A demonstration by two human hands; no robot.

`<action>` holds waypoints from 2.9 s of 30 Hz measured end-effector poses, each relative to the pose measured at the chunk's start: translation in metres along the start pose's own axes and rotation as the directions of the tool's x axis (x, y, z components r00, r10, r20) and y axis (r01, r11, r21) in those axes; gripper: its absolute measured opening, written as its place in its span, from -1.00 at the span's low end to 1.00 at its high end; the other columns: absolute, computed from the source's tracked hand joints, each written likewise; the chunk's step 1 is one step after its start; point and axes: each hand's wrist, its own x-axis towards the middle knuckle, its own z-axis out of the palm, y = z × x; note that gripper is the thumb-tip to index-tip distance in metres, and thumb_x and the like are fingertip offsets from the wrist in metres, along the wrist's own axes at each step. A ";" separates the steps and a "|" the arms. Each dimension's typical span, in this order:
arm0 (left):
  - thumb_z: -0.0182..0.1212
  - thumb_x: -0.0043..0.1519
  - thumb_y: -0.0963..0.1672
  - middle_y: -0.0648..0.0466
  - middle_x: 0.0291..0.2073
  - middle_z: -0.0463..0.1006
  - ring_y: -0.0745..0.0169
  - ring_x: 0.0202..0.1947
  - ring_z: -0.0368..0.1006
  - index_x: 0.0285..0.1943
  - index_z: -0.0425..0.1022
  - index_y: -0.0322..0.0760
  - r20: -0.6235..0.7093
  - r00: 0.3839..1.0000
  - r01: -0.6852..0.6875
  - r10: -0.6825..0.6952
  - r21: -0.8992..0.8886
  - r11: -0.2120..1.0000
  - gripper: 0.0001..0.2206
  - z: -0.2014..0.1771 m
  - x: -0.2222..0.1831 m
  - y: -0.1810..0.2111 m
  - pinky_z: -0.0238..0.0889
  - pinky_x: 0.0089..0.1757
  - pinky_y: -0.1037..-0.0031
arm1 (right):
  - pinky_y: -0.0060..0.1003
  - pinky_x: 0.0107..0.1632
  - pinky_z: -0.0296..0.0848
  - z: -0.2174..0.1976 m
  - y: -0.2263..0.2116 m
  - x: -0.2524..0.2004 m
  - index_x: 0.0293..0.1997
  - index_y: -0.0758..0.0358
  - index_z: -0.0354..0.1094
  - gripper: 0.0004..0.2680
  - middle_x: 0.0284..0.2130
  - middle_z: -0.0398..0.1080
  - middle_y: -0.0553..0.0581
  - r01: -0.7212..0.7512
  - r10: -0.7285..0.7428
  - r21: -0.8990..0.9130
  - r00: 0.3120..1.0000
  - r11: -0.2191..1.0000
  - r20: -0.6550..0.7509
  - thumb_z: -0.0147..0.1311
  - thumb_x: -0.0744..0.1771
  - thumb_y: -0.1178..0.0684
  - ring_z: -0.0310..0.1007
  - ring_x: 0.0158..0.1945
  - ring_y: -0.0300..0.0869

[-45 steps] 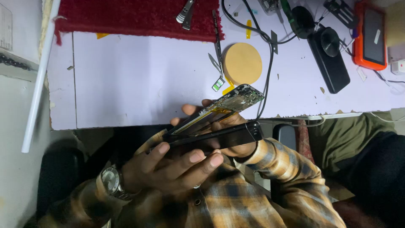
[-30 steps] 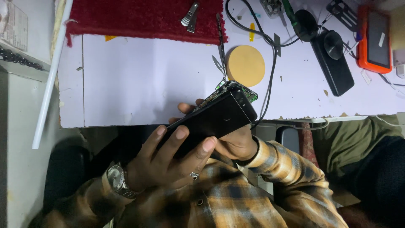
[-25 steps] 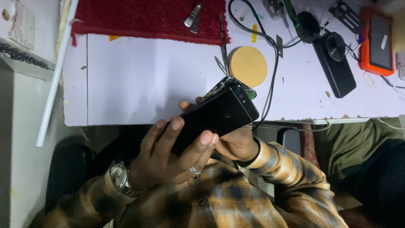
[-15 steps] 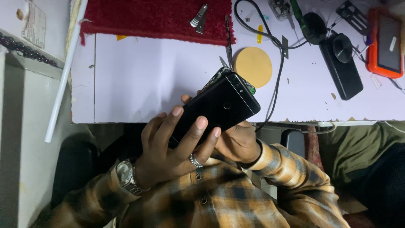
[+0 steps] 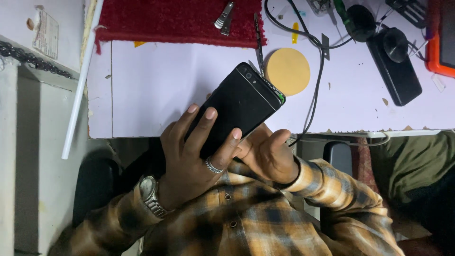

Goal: Reassembling a smartphone by attaching the back cover and inserting a SIM card tray

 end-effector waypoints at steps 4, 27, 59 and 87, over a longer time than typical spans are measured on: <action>0.31 0.55 0.01 -0.15 0.42 0.33 -0.32 0.37 0.44 0.44 0.36 0.09 -0.010 0.999 -0.040 0.039 -0.015 0.999 -0.67 0.006 -0.004 -0.004 0.47 0.15 -0.02 | 0.01 0.50 0.38 -0.004 -0.006 -0.003 0.72 0.35 -0.45 -0.11 0.48 0.15 0.44 -0.105 0.103 0.047 0.994 0.993 0.041 -0.17 0.35 -0.57 0.48 0.30 0.11; 0.07 0.60 -0.26 -0.47 0.52 0.20 -0.56 0.55 0.26 0.61 -0.05 -0.48 0.090 0.988 -0.079 0.125 -0.402 0.912 -0.54 0.001 -0.006 -0.017 0.36 0.49 -0.19 | 0.13 0.68 -0.14 0.027 -0.046 -0.009 0.64 0.22 -0.70 -0.03 0.67 -0.52 0.25 -0.240 0.296 -0.299 0.943 0.923 0.156 0.00 0.36 -0.70 -0.38 0.73 0.06; 0.17 0.44 -0.30 -0.09 0.31 0.60 -0.08 0.32 0.59 0.41 0.37 -0.39 0.314 0.942 0.077 0.119 -0.545 0.835 -0.65 -0.023 0.042 -0.039 0.52 0.22 0.20 | -0.05 0.19 0.72 0.024 -0.118 0.033 -0.04 0.46 0.48 -0.91 -0.09 0.60 0.37 0.292 -0.177 -0.944 0.948 0.153 0.264 0.22 0.38 0.29 0.71 0.04 0.17; 0.37 0.41 -0.16 0.08 0.21 0.54 0.23 0.28 0.41 0.34 0.42 -0.24 0.490 0.747 0.310 -0.449 -0.855 -0.416 -0.65 0.003 0.043 -0.022 0.20 0.34 0.33 | -0.13 -0.08 0.43 0.026 -0.060 0.042 0.00 0.46 0.34 -0.78 -0.20 0.45 0.27 0.255 -0.275 -0.965 0.926 -0.057 0.260 0.19 0.44 0.04 0.49 -0.17 0.06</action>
